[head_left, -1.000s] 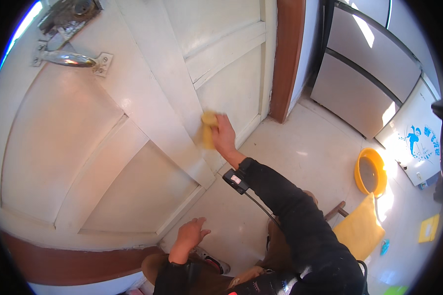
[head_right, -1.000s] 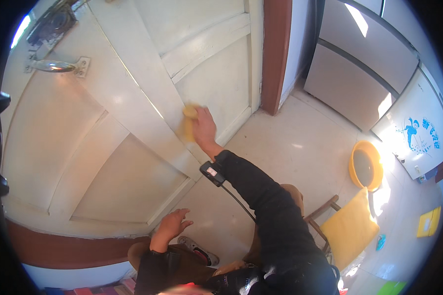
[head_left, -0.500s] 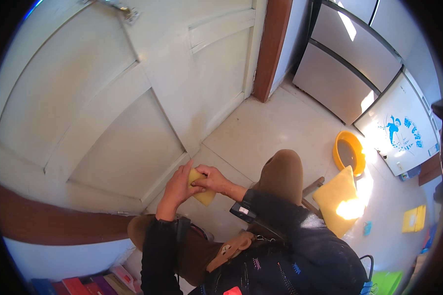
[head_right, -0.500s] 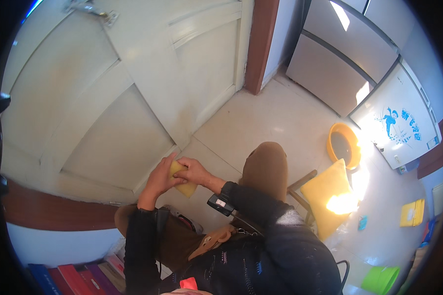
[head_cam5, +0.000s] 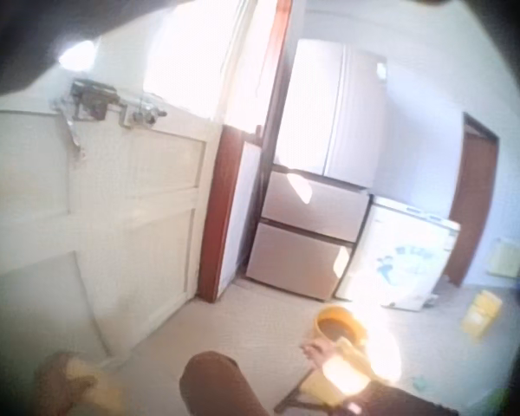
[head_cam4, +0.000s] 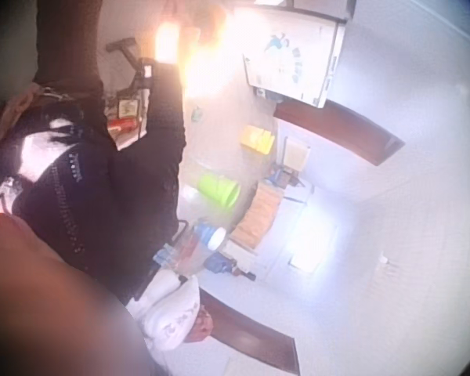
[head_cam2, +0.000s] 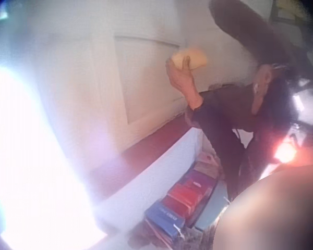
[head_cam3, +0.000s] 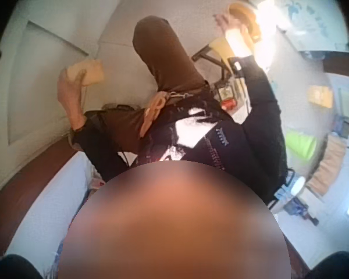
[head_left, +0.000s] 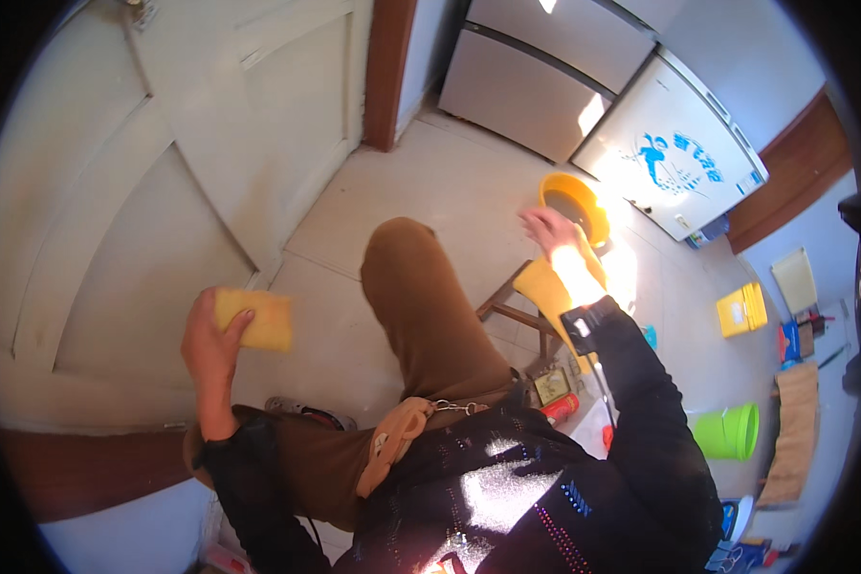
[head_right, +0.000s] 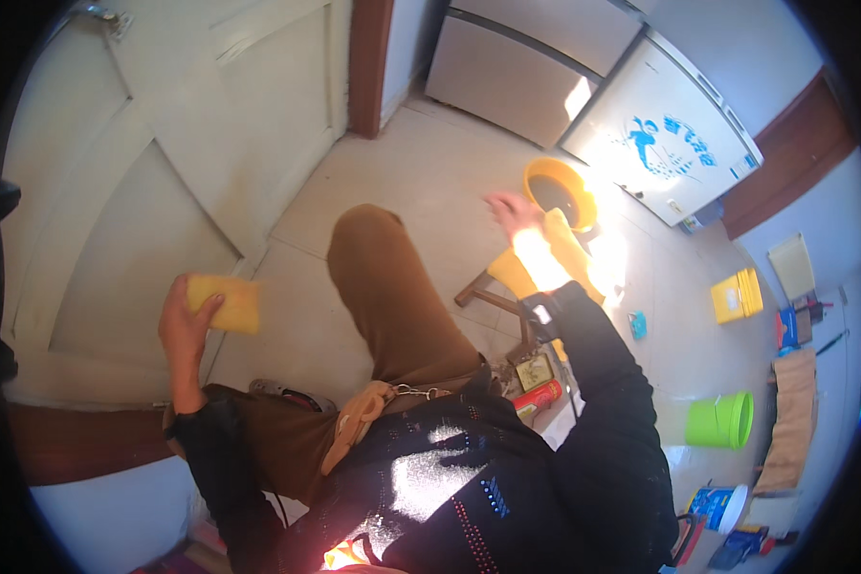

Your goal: The person wipes a white interior door with a yellow sponge, then moves to a green exterior door and wipes its surface and frame. The person dips the sponge into a yellow bucket of water mid-task and continues wiping both doors.

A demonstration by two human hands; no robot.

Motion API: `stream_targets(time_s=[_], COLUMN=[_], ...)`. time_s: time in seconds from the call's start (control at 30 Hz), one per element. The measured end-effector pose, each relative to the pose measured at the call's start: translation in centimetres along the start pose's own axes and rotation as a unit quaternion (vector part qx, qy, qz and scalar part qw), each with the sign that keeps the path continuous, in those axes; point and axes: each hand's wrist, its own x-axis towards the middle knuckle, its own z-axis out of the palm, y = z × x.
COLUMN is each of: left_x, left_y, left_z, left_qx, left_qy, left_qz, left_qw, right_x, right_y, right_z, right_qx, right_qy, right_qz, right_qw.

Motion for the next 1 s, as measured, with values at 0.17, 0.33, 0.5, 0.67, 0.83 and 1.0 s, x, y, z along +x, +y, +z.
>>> stream_targets(time_s=[0.17, 0.33, 0.5, 0.67, 0.83, 1.0], left_x=[-0.2, 0.3, 0.8, 1.2, 1.7, 1.3], left_y=[1.1, 0.9, 1.0, 0.6, -1.0, -2.8], left_z=[-0.3, 0.2, 1.7, 3.3, 4.2, 4.4], left_qx=[-0.022, 0.016, -0.002, 0.033, 0.064, 0.047], left_qy=[-0.002, -0.028, -0.071, -0.086, -0.12, -0.118], left_qz=[-0.039, -0.061, -0.051, -0.048, -0.055, -0.056], left_qw=[0.999, 0.998, 0.996, 0.995, 0.989, 0.99], right_x=[-12.5, -23.7, -24.2, -23.0, -23.3, -24.7], right_y=[18.5, 26.6, 27.0, 26.7, 27.0, 28.2], right_z=[-14.3, -17.1, -11.7, -8.8, -9.8, -13.8], right_qx=[-0.366, -0.458, -0.098, -0.06, -0.136, -0.053], right_qy=[0.182, 0.154, 0.239, 0.333, 0.387, 0.47], right_qz=[0.165, 0.453, 0.443, 0.435, 0.386, 0.396], right_qw=[0.898, 0.749, 0.858, 0.835, 0.826, 0.787])
